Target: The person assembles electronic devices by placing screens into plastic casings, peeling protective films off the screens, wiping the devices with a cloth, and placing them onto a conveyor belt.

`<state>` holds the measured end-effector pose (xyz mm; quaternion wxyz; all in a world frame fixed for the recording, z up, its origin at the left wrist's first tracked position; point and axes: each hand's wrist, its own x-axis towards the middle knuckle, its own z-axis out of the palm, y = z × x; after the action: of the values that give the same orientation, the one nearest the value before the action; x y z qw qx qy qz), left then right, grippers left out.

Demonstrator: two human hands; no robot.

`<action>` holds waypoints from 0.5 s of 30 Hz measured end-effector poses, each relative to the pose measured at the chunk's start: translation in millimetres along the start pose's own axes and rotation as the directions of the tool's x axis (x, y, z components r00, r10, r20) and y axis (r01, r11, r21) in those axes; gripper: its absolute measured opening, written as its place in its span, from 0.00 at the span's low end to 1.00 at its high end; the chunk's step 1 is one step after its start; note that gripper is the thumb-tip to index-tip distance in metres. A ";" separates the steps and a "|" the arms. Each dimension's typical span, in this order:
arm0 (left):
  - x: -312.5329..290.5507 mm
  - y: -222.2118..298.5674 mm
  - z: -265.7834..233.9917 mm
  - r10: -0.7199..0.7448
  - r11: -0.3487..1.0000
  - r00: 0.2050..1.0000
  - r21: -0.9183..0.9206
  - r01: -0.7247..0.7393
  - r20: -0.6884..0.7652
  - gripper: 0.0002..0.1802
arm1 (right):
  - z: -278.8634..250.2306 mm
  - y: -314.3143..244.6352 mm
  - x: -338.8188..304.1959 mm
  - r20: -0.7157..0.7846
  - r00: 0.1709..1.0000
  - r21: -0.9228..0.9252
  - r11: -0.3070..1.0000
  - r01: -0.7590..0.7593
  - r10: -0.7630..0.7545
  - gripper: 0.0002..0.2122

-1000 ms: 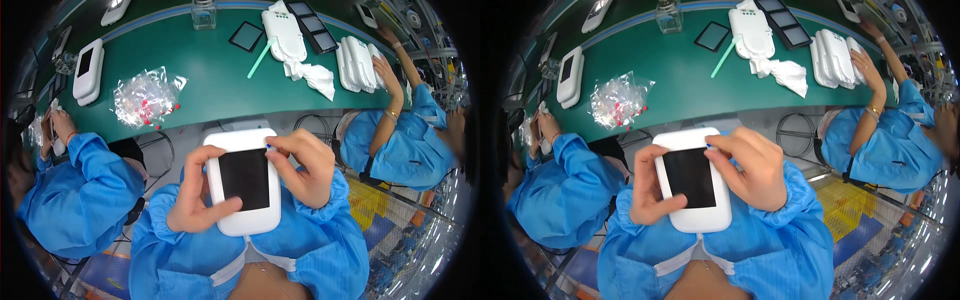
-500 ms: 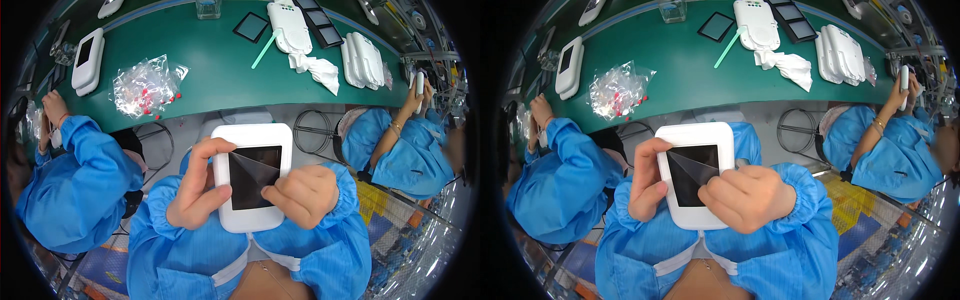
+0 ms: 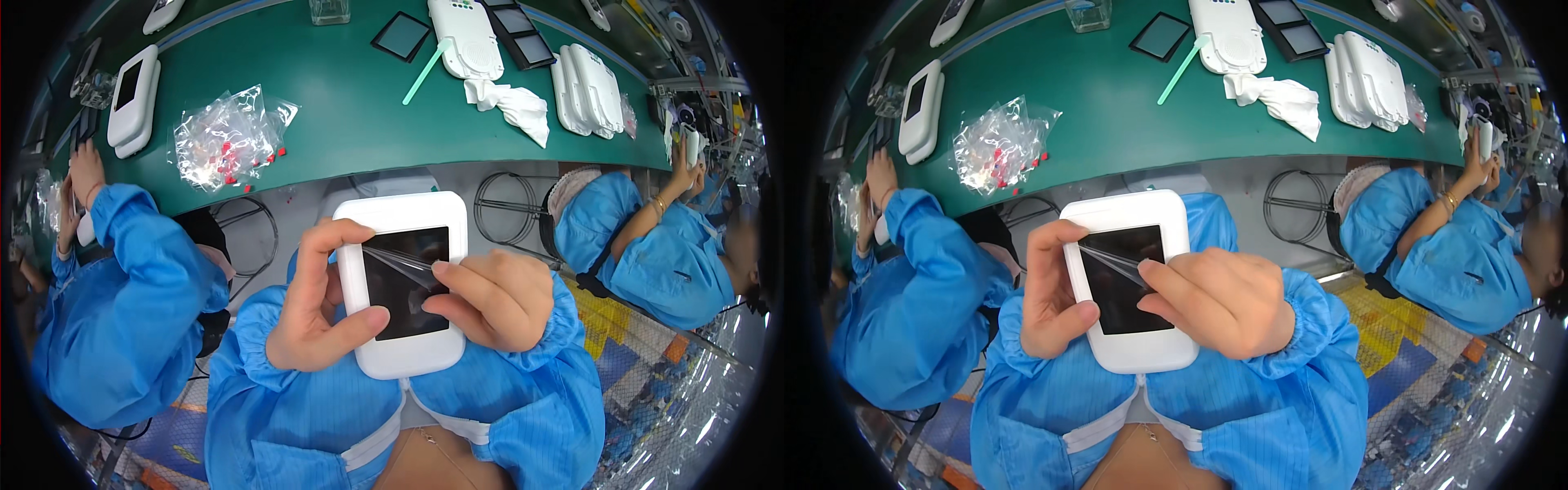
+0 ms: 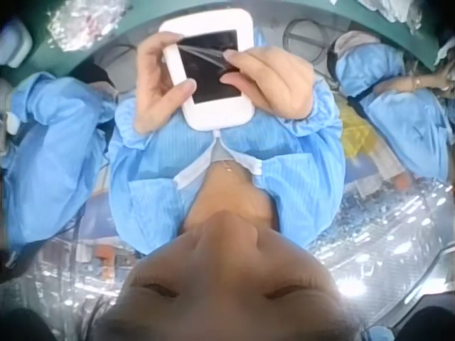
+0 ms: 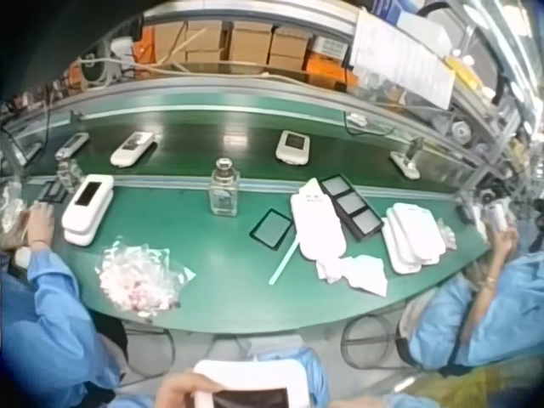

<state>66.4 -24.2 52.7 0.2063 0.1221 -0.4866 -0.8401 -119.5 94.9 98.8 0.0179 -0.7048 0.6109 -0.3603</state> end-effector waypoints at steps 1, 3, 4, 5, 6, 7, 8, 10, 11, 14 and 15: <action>0.0 1.0 0.9 0.002 1.000 1.000 0.002 -0.002 -0.003 0.35 | 0.8 0.9 1.0 0.000 1.000 0.002 1.000 0.003 -0.003 0.19; 0.3 2.5 1.7 0.015 0.998 1.000 0.059 -0.016 0.017 0.36 | 2.8 2.8 2.4 -0.018 0.999 -0.030 0.998 0.048 -0.048 0.17; 0.3 2.1 1.5 0.016 0.998 1.000 0.059 -0.017 0.016 0.36 | 3.1 4.4 2.5 -0.017 0.999 -0.030 0.998 0.049 -0.050 0.17; 0.2 1.6 1.3 0.024 0.997 0.999 0.071 -0.026 0.021 0.36 | 2.8 6.1 2.3 0.012 0.996 -0.055 0.995 0.088 -0.087 0.16; 0.7 1.8 1.4 0.031 0.996 0.999 0.082 -0.033 0.029 0.35 | 2.3 7.0 2.3 0.040 0.992 -0.082 0.989 0.125 -0.122 0.15; 0.4 1.7 1.4 0.030 0.996 0.999 0.082 -0.033 0.031 0.35 | 3.6 7.4 2.0 0.040 0.992 -0.083 0.989 0.124 -0.121 0.15; -0.3 0.9 1.4 0.007 0.998 1.000 0.061 -0.007 0.004 0.35 | 5.8 7.6 1.3 0.022 0.991 -0.084 0.987 0.134 -0.132 0.15; -1.7 -0.8 -0.7 -0.014 0.999 0.999 0.040 0.015 -0.029 0.34 | 5.0 7.2 3.5 0.006 0.989 -0.080 0.986 0.148 -0.148 0.15; -1.7 -2.1 -3.5 -0.002 0.999 1.000 0.041 0.002 -0.002 0.33 | -0.6 6.0 6.6 0.079 0.983 0.022 0.986 0.165 -0.166 0.15; -2.5 -8.8 -9.2 0.034 0.998 0.999 0.047 -0.036 0.031 0.32 | -3.2 2.7 5.6 0.169 0.955 0.182 0.960 0.212 -0.243 0.14; -2.0 -10.3 -10.0 0.059 0.997 0.997 0.052 -0.061 0.048 0.33 | -3.6 1.8 4.5 0.182 0.939 0.232 0.941 0.248 -0.292 0.12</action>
<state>69.9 -26.3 38.9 0.2169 0.0935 -0.5168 -0.8229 -122.9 92.0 102.9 0.1063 -0.8112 0.4619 -0.3424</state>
